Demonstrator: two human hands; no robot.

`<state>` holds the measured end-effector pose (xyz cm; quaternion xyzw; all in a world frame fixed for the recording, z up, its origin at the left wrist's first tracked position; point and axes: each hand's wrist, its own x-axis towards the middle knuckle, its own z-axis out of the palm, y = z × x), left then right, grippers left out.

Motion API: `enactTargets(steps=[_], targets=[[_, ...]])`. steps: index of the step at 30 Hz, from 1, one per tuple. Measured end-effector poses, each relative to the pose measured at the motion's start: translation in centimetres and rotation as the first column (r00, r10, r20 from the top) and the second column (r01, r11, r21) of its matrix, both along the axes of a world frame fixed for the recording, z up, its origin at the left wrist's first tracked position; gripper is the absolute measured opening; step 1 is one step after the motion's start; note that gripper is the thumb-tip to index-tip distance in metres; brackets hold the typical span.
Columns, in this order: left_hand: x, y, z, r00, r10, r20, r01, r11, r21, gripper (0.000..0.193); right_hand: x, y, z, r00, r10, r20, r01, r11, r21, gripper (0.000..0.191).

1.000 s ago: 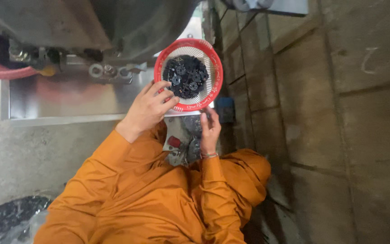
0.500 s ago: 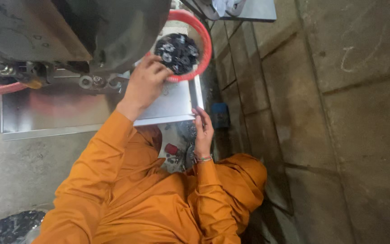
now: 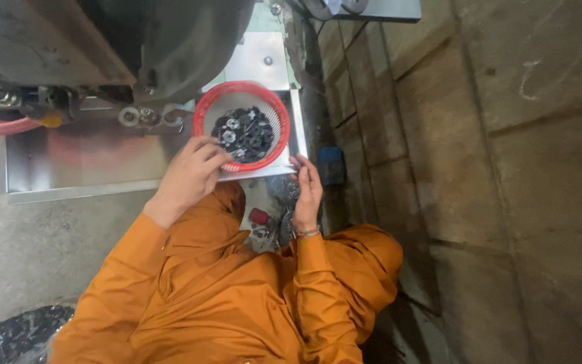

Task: The person sits on the floor and scoops small black round beads by hand from a metal tray into a clear plastic bag held on their lap. They then gather and tie the bag closed, and later handle a red colander filled with black plastic parts beside a machine.

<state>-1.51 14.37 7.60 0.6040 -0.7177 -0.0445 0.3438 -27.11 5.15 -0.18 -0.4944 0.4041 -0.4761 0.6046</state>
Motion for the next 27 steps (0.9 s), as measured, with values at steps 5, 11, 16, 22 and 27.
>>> enactTargets(steps=[5, 11, 16, 22, 27], targets=[[0.4, 2.3, 0.2, 0.993, 0.029, 0.114, -0.03, 0.999, 0.009, 0.033, 0.3, 0.2, -0.2, 1.0, -0.001, -0.003, 0.001, 1.0, 0.004, 0.044], [1.4, 1.5, -0.6, 0.97, -0.014, 0.242, -0.008, 0.996, 0.088, 0.047, 0.6, 0.4, -0.3, 1.0, 0.009, 0.004, -0.009, 1.0, 0.008, 0.043], [4.2, 3.0, -2.5, 0.971, -0.055, 0.233, 0.026, 0.991, 0.13, 0.047, 2.5, 2.4, -0.7, 0.994, -0.048, 0.101, 0.049, 0.999, -0.012, 0.037], [6.9, 4.3, -2.9, 0.971, -0.01, 0.24, -0.021, 0.992, 0.128, 0.035, 6.3, 4.5, -0.3, 0.96, -0.218, -0.178, 0.166, 0.949, -0.268, 0.022], [6.8, 0.4, -2.5, 0.913, -0.121, 0.388, 0.029, 0.972, 0.235, 0.034, 8.5, 5.0, 1.7, 0.959, -0.18, -0.218, 0.132, 0.967, -0.216, 0.044]])
